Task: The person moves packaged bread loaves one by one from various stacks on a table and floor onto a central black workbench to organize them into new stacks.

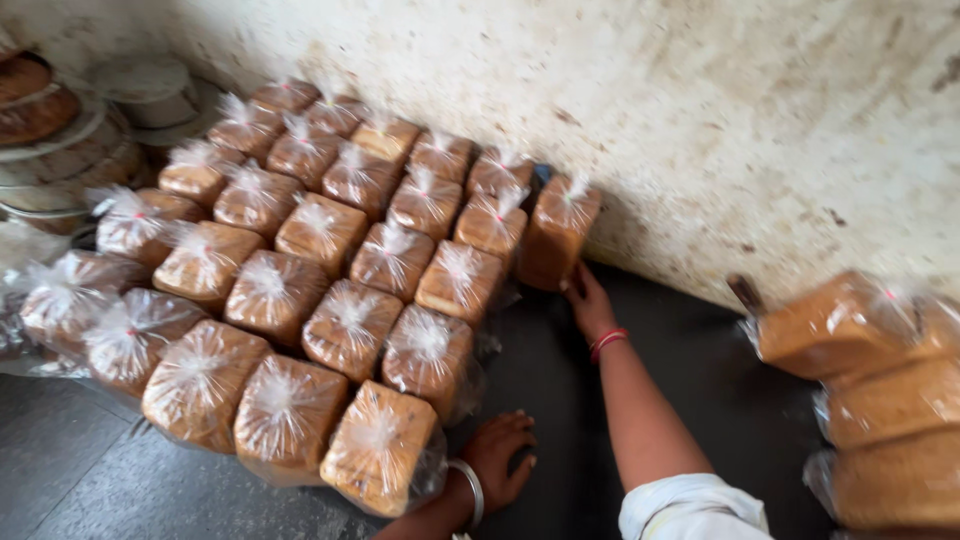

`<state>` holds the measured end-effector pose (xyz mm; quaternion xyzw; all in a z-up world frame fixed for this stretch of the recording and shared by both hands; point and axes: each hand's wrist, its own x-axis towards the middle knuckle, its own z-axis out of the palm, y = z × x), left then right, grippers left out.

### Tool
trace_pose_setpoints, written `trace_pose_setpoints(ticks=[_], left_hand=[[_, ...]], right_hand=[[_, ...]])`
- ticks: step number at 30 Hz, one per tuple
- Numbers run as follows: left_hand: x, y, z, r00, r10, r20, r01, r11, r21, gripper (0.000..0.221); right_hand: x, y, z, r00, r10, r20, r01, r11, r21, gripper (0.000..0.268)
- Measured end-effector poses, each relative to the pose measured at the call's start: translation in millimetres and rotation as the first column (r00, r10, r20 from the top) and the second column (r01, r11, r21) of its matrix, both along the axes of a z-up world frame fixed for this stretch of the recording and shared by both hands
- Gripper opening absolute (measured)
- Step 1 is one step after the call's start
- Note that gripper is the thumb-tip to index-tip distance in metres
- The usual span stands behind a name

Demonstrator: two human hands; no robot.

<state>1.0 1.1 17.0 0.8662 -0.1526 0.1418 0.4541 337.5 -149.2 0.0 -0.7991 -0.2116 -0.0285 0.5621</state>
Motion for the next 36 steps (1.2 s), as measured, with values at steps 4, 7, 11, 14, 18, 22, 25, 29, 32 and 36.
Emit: trace_pose_setpoints(ticks=[4, 7, 11, 14, 18, 22, 25, 29, 32, 36], left_hand=[[-1.7, 4.9, 15.8, 1.0, 0.005, -0.018, -0.006, 1.0, -0.029, 0.024], [-0.3, 7.5, 25.0, 0.986, -0.042, -0.163, 0.041, 0.999, -0.011, 0.02], [-0.1, 7.8, 39.2, 0.97, -0.03, -0.243, 0.034, 0.999, 0.014, 0.021], [-3.3, 3.8, 44.4, 0.969, -0.011, -0.245, 0.02, 0.999, 0.036, 0.02], [-1.3, 2.9, 42.4, 0.965, 0.003, -0.263, 0.005, 1.0, 0.03, 0.018], [-1.8, 2.7, 26.8, 0.983, 0.002, -0.186, -0.009, 0.999, -0.035, 0.013], [-0.4, -2.6, 14.3, 0.998, 0.028, -0.048, -0.03, 0.998, -0.054, 0.014], [-0.1, -3.3, 6.8, 0.999, 0.05, 0.022, -0.049, 0.997, -0.062, 0.016], [-4.4, 1.2, 15.7, 0.998, 0.014, -0.055, -0.018, 0.998, -0.067, 0.017], [-6.6, 8.8, 37.0, 0.976, -0.072, -0.208, 0.058, 0.996, -0.073, 0.02]], right_hand=[[-33.9, -63.3, -23.2, 0.943, -0.155, -0.295, 0.273, 0.868, 0.414, 0.066], [-68.6, -118.6, -31.2, 0.879, -0.342, -0.332, 0.477, 0.656, 0.585, 0.074], [-63.4, -226.1, 18.6, 0.247, -0.957, 0.151, 0.885, 0.286, 0.368, 0.1], [-37.0, -287.0, 68.7, 0.308, -0.94, 0.148, 0.888, 0.34, 0.309, 0.115], [-24.0, -306.7, 97.9, 0.327, -0.944, -0.051, 0.94, 0.33, -0.083, 0.115], [-37.7, -288.1, 100.4, 0.316, -0.949, -0.014, 0.949, 0.316, 0.016, 0.106], [-50.3, -276.0, 100.7, 0.347, -0.937, -0.031, 0.931, 0.34, 0.136, 0.096], [-57.8, -278.5, 98.9, 0.311, -0.939, 0.144, 0.931, 0.271, -0.243, 0.108], [-61.9, -289.0, 94.1, 0.423, -0.859, 0.287, 0.902, 0.368, -0.228, 0.108], [-81.4, -270.8, 72.4, 0.515, -0.767, 0.382, 0.853, 0.503, -0.14, 0.091]])
